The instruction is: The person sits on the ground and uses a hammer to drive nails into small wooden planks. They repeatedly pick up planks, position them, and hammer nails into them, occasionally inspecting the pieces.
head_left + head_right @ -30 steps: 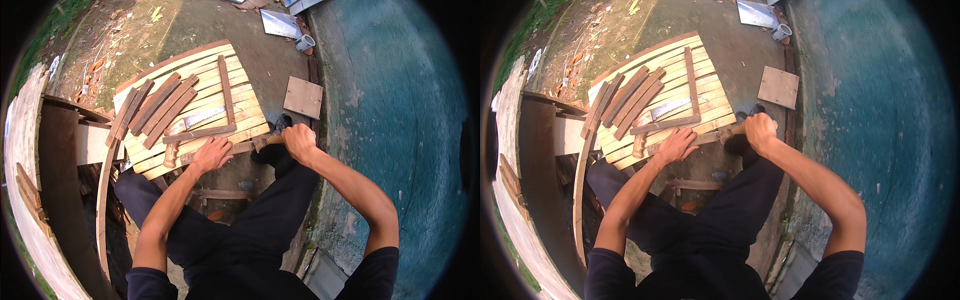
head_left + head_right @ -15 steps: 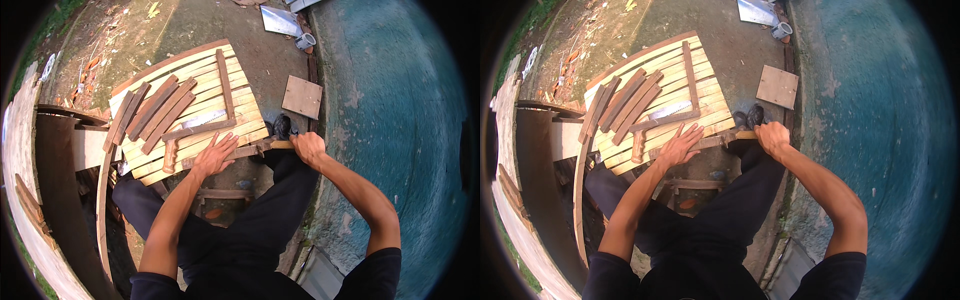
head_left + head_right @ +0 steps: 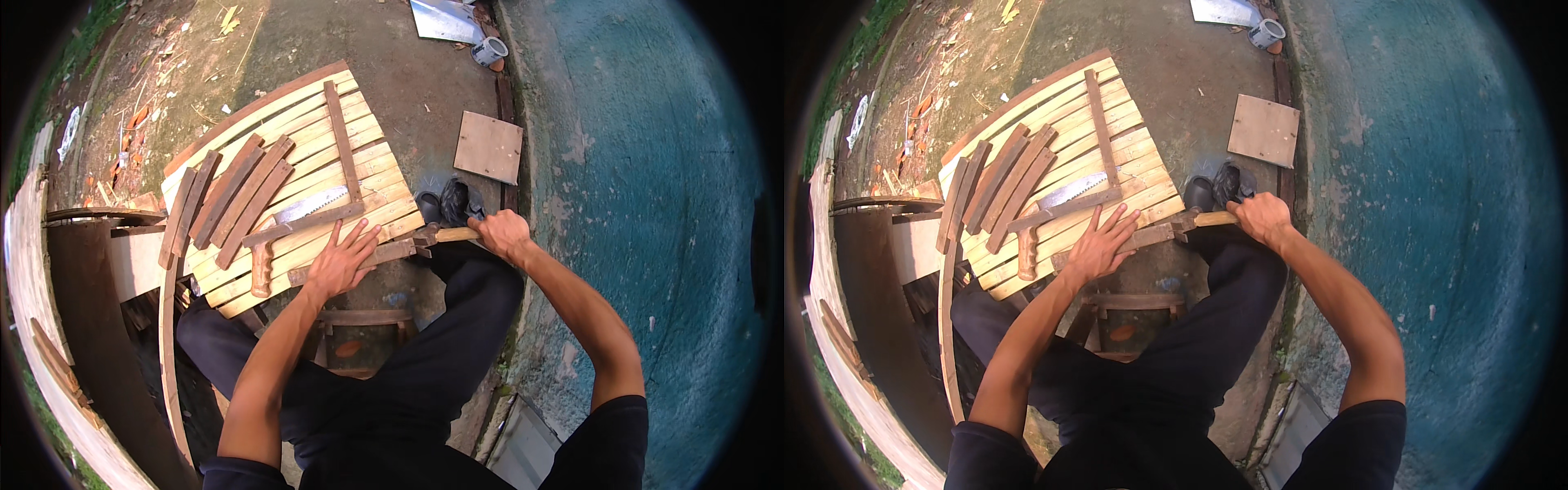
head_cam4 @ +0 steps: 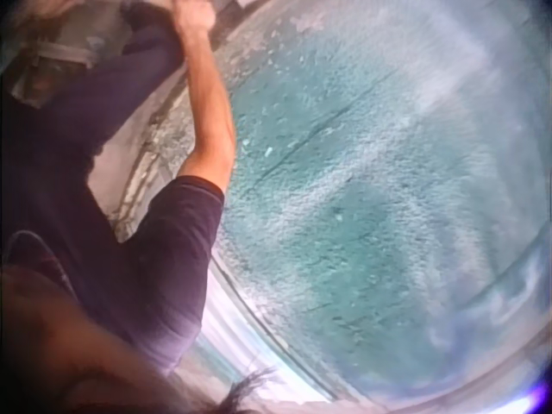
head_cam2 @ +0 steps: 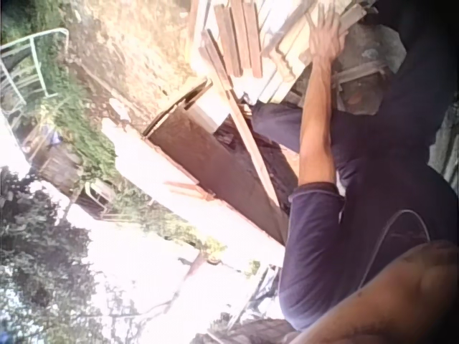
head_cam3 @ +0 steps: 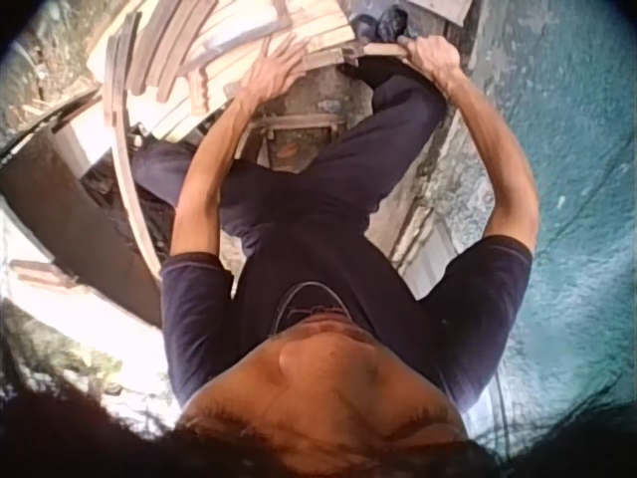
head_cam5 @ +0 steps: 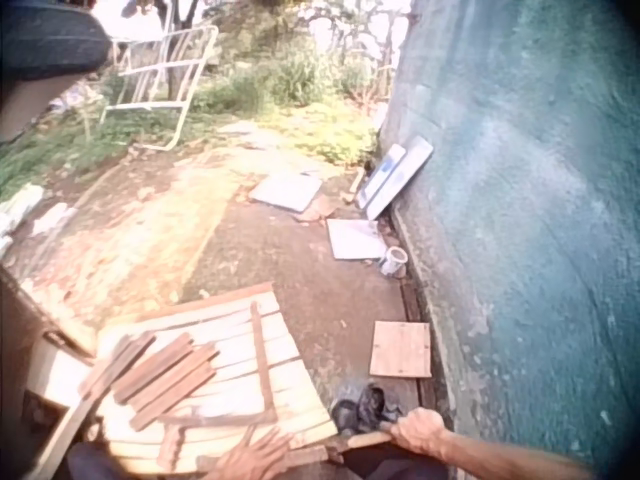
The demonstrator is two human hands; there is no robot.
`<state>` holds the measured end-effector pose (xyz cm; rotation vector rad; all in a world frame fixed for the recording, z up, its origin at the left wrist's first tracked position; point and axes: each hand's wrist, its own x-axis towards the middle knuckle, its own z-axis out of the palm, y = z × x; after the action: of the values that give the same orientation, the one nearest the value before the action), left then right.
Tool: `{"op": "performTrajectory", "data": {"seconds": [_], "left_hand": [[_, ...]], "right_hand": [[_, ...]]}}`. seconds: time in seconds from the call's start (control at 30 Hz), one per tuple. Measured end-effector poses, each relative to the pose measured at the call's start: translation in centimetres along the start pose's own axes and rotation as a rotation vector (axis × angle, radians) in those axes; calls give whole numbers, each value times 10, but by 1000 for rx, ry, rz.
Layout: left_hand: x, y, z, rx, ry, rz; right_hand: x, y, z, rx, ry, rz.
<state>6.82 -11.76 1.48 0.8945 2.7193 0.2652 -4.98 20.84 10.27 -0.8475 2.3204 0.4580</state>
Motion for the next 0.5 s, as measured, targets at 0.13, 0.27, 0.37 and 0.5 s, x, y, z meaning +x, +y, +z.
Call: {"op": "performTrajectory", "data": {"seconds": [0.13, 0.27, 0.37, 0.5], "left_hand": [[4, 2, -1, -10, 11, -5], [5, 5, -2, 14, -13, -12], [7, 5, -3, 21, -22, -9], [10, 7, -3, 22, -30, -14]], "right_hand": [[4, 5, 8, 24, -9, 22], [8, 11, 18, 51, 0, 7], [14, 19, 29, 68, 60, -27], [18, 26, 42, 109, 134, -81]]}}
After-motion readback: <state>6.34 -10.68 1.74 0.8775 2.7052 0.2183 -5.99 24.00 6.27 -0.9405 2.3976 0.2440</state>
